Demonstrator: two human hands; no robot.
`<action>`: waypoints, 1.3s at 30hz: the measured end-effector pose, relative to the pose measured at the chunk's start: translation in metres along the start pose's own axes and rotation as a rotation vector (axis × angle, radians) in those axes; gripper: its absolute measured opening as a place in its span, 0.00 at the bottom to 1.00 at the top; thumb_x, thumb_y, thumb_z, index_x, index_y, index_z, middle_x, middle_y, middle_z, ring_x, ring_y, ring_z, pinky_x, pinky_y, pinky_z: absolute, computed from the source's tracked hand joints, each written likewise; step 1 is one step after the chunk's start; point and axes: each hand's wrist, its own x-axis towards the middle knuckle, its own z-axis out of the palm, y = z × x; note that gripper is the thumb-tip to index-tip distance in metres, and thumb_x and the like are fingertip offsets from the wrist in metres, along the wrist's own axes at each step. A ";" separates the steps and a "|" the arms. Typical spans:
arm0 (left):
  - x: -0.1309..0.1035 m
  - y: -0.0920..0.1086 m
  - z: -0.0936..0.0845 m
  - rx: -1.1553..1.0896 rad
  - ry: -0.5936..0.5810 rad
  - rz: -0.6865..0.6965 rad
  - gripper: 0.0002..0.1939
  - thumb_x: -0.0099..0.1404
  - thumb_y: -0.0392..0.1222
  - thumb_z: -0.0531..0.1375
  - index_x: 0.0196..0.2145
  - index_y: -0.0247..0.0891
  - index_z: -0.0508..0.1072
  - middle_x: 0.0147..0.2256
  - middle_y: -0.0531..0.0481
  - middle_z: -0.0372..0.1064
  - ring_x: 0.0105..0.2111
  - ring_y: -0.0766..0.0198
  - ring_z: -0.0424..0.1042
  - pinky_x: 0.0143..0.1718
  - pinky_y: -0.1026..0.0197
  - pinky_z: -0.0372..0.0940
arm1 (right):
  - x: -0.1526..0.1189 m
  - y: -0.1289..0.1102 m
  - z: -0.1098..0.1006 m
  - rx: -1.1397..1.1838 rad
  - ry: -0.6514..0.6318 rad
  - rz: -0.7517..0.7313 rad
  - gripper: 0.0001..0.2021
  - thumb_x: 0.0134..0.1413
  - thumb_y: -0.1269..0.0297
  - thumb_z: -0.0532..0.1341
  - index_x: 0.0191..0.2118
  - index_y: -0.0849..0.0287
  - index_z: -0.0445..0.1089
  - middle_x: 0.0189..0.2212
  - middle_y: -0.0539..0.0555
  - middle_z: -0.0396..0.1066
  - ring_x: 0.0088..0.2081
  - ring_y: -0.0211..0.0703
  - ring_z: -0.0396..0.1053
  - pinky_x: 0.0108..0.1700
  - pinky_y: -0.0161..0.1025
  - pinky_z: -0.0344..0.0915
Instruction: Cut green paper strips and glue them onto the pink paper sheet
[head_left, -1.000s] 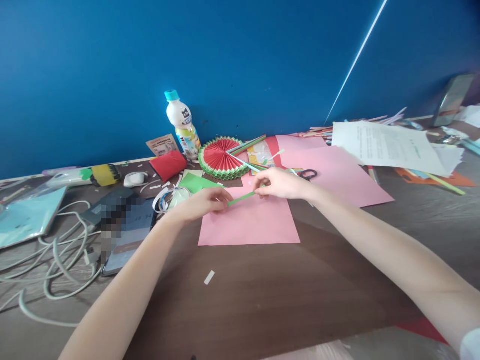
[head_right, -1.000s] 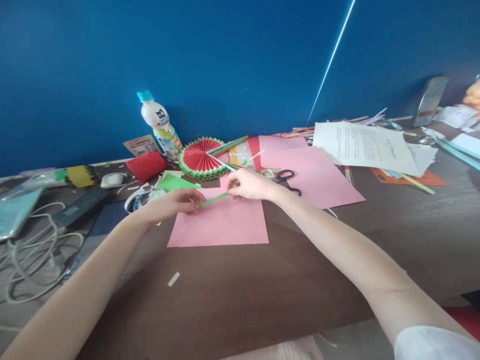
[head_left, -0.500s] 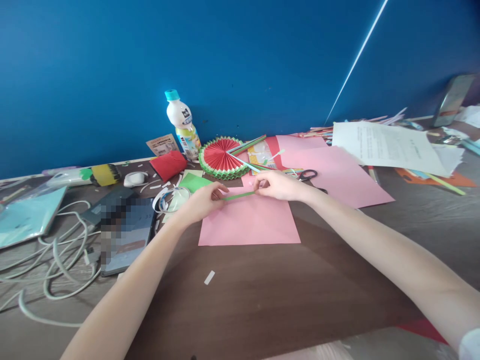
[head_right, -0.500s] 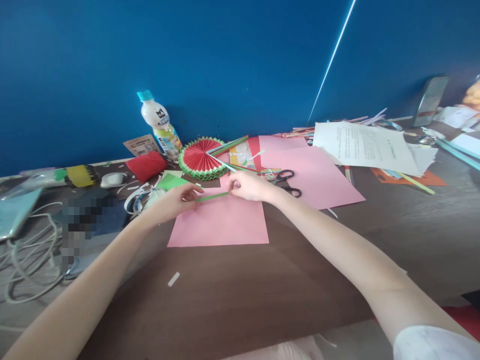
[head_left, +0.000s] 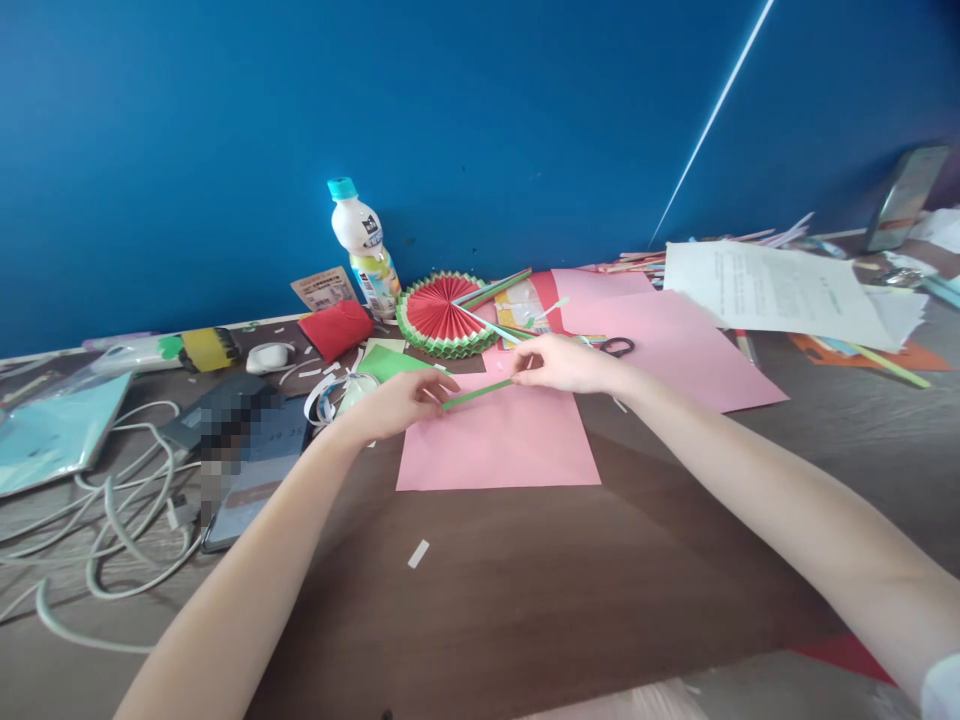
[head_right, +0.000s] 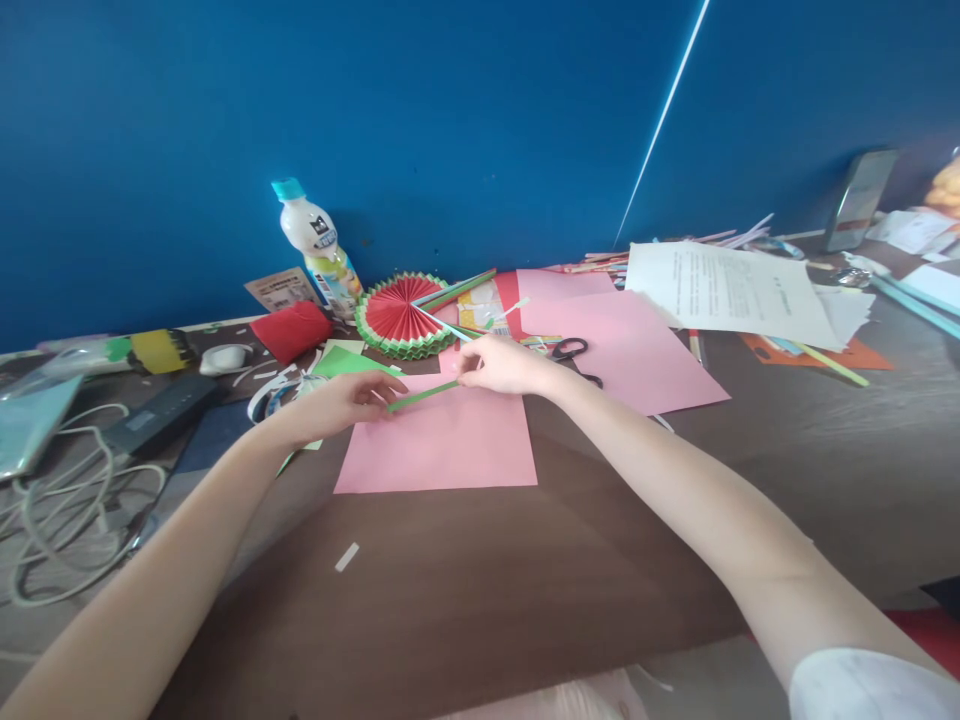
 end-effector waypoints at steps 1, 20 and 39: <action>-0.002 0.001 -0.002 -0.036 -0.039 -0.020 0.18 0.49 0.38 0.57 0.41 0.36 0.68 0.35 0.47 0.68 0.35 0.61 0.69 0.35 0.60 0.64 | 0.000 -0.001 -0.002 0.021 -0.033 -0.001 0.04 0.45 0.65 0.59 0.28 0.59 0.69 0.29 0.51 0.72 0.31 0.38 0.67 0.32 0.34 0.60; -0.011 0.009 -0.012 0.134 -0.366 -0.077 0.10 0.51 0.39 0.60 0.33 0.36 0.69 0.32 0.54 0.69 0.32 0.68 0.69 0.34 0.67 0.62 | -0.012 -0.008 -0.018 0.187 -0.616 0.054 0.11 0.43 0.64 0.61 0.35 0.61 0.69 0.23 0.50 0.72 0.25 0.37 0.69 0.30 0.35 0.65; -0.013 0.014 -0.004 0.116 -0.557 -0.106 0.07 0.50 0.36 0.58 0.30 0.34 0.70 0.27 0.54 0.69 0.29 0.68 0.66 0.29 0.68 0.61 | -0.008 -0.003 -0.004 0.182 -0.918 0.094 0.10 0.45 0.60 0.60 0.29 0.62 0.64 0.22 0.49 0.70 0.26 0.37 0.68 0.31 0.36 0.64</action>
